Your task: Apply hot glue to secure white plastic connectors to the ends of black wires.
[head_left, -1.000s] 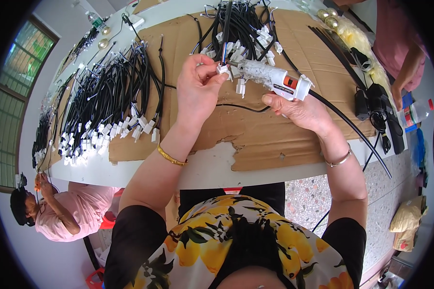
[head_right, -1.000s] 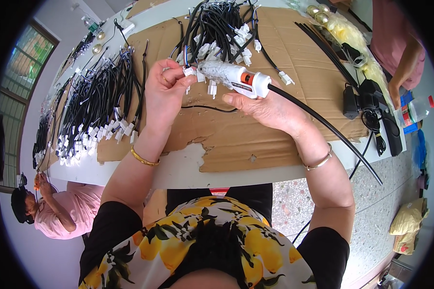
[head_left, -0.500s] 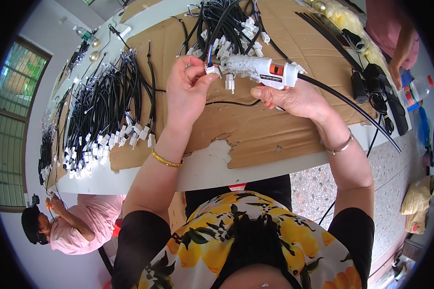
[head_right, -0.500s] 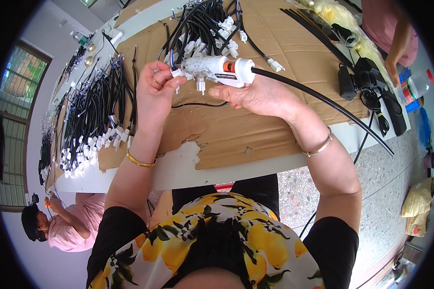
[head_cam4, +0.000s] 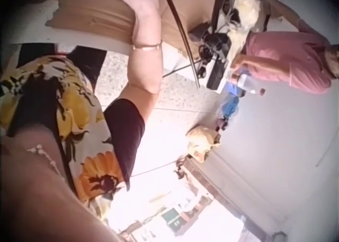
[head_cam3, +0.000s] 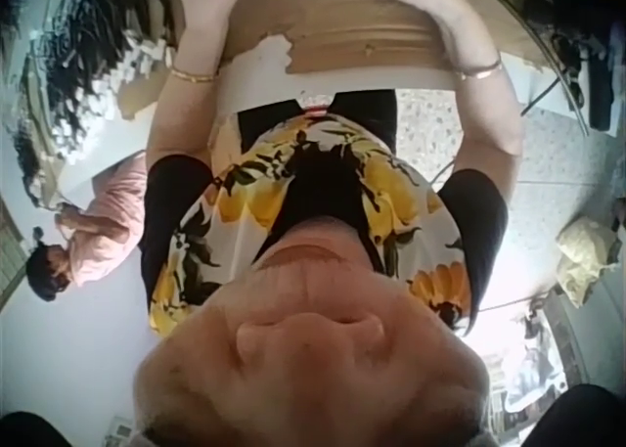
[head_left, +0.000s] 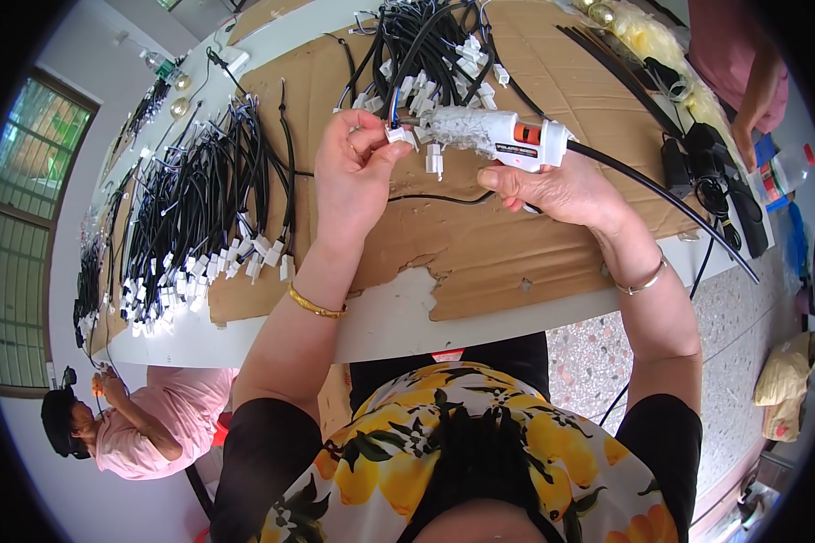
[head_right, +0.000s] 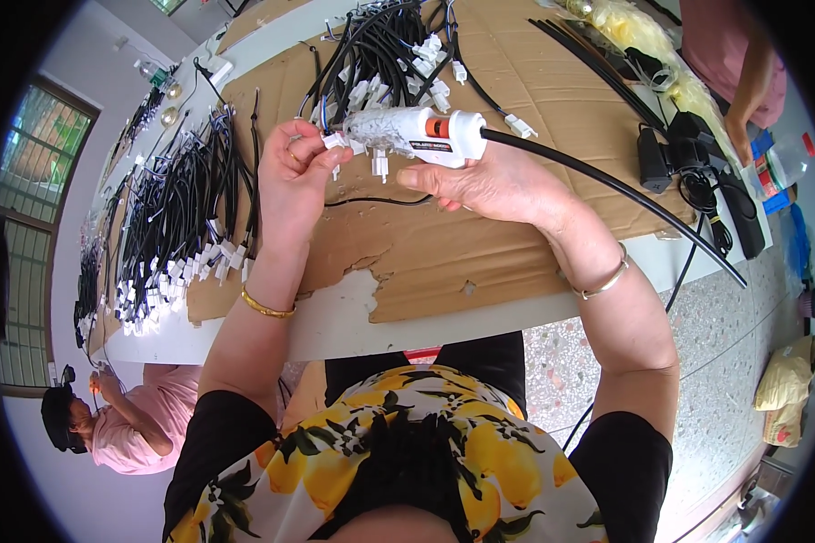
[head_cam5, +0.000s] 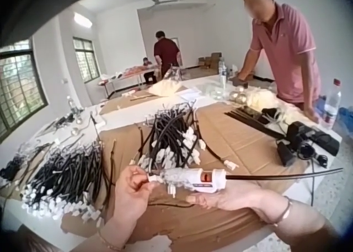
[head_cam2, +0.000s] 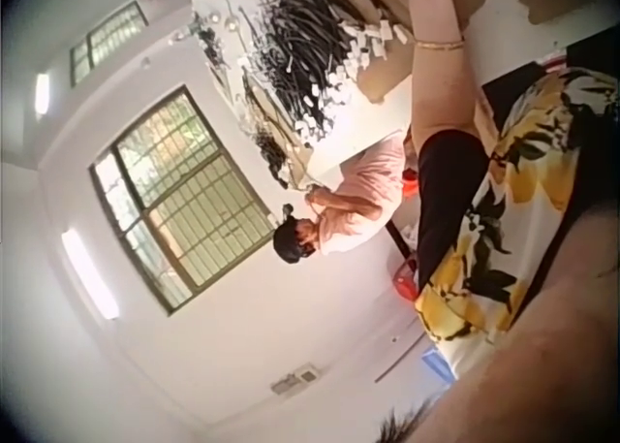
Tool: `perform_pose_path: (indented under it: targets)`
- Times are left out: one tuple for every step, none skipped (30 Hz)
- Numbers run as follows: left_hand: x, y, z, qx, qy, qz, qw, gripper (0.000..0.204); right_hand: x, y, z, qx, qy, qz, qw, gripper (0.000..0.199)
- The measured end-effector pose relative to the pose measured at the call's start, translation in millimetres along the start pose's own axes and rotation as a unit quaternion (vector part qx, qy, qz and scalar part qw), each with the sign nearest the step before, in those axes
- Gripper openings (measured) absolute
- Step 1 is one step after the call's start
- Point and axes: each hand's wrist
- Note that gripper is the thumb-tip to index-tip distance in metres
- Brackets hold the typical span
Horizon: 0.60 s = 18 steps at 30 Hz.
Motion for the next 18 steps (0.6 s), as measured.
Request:
perform_pose_path:
  targets:
    - [-0.9, 0.0, 0.7, 0.004, 0.016, 0.001, 1.000, 0.027, 1.3, -0.2, 0.8, 0.008, -0.005, -0.002, 1.000, 0.041]
    - [-0.9, 0.1, 1.3, 0.008, 0.031, 0.003, 0.999, 0.028, 1.6, -0.4, 1.1, 0.015, -0.011, -0.004, 1.000, 0.040]
    - [-0.4, 0.2, 1.6, 0.008, 0.031, 0.003, 0.999, 0.028, 1.0, -0.5, 0.7, 0.016, -0.012, -0.005, 1.000, 0.040]
    - [0.1, 0.2, 1.8, 0.008, 0.026, 0.001, 1.000, 0.028, -0.1, -0.7, 0.0, 0.007, -0.021, -0.001, 1.000, 0.040]
    - [0.0, -0.1, 1.8, 0.007, 0.022, -0.002, 1.000, 0.028, -0.3, -0.8, -0.4, -0.001, -0.030, 0.003, 1.000, 0.040]
    - [0.0, -0.3, 1.7, 0.007, 0.021, -0.003, 1.000, 0.028, -0.3, -0.9, 0.0, -0.001, -0.030, 0.003, 1.000, 0.040]
    - [0.1, -0.3, 1.4, 0.009, 0.019, -0.005, 1.000, 0.028, -0.4, -1.0, 1.0, 0.000, -0.024, 0.005, 1.000, 0.040]
    - [0.2, 0.2, 1.5, 0.012, 0.016, -0.007, 1.000, 0.028, -0.7, -1.0, 1.9, 0.001, -0.019, 0.007, 1.000, 0.040]
    - [0.2, 0.4, 1.7, 0.012, 0.016, -0.008, 1.000, 0.028, -1.0, -1.4, 2.3, 0.001, -0.020, 0.008, 1.000, 0.040]
    - [0.0, 0.6, 2.0, 0.014, 0.023, -0.011, 1.000, 0.027, -1.1, -2.1, 2.3, -0.010, -0.009, 0.001, 1.000, 0.041]
    - [-0.2, 0.4, 1.9, 0.016, 0.030, -0.014, 0.999, 0.027, -1.2, -2.9, 2.5, -0.021, 0.002, -0.005, 1.000, 0.042]
    - [-0.4, 0.4, 2.0, 0.015, 0.029, -0.015, 0.999, 0.027, -1.3, -2.6, 2.2, -0.021, 0.001, -0.004, 1.000, 0.042]
    - [-0.5, 0.6, 2.3, 0.016, 0.028, -0.015, 0.999, 0.027, -1.4, -1.9, 1.6, -0.014, -0.002, -0.002, 1.000, 0.042]
    - [-0.6, 0.6, 2.6, 0.017, 0.027, -0.015, 0.999, 0.027, -1.3, -1.6, 1.1, -0.007, -0.006, 0.000, 1.000, 0.042]
    - [-0.7, 0.7, 2.2, 0.016, 0.026, -0.015, 0.999, 0.027, -1.0, -1.8, 1.1, -0.007, -0.006, 0.000, 1.000, 0.042]
    - [-0.9, 1.0, 1.1, 0.014, 0.038, -0.015, 0.999, 0.027, -0.6, -1.9, 1.1, -0.006, -0.007, -0.005, 1.000, 0.042]
    - [-1.5, 1.5, 0.9, 0.013, 0.051, -0.015, 0.999, 0.027, -0.5, -1.4, 1.0, -0.007, -0.007, -0.009, 1.000, 0.041]
    - [-2.1, 1.5, 1.5, 0.013, 0.051, -0.015, 0.999, 0.027, -0.6, -1.1, 0.9, -0.007, -0.007, -0.009, 1.000, 0.041]
Point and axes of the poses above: each hand's wrist, its own y-axis away from the middle knuckle, its own x-axis out of the back of the hand, z = x × y, and after that the axes turned 2 degrees about -x, right-handed
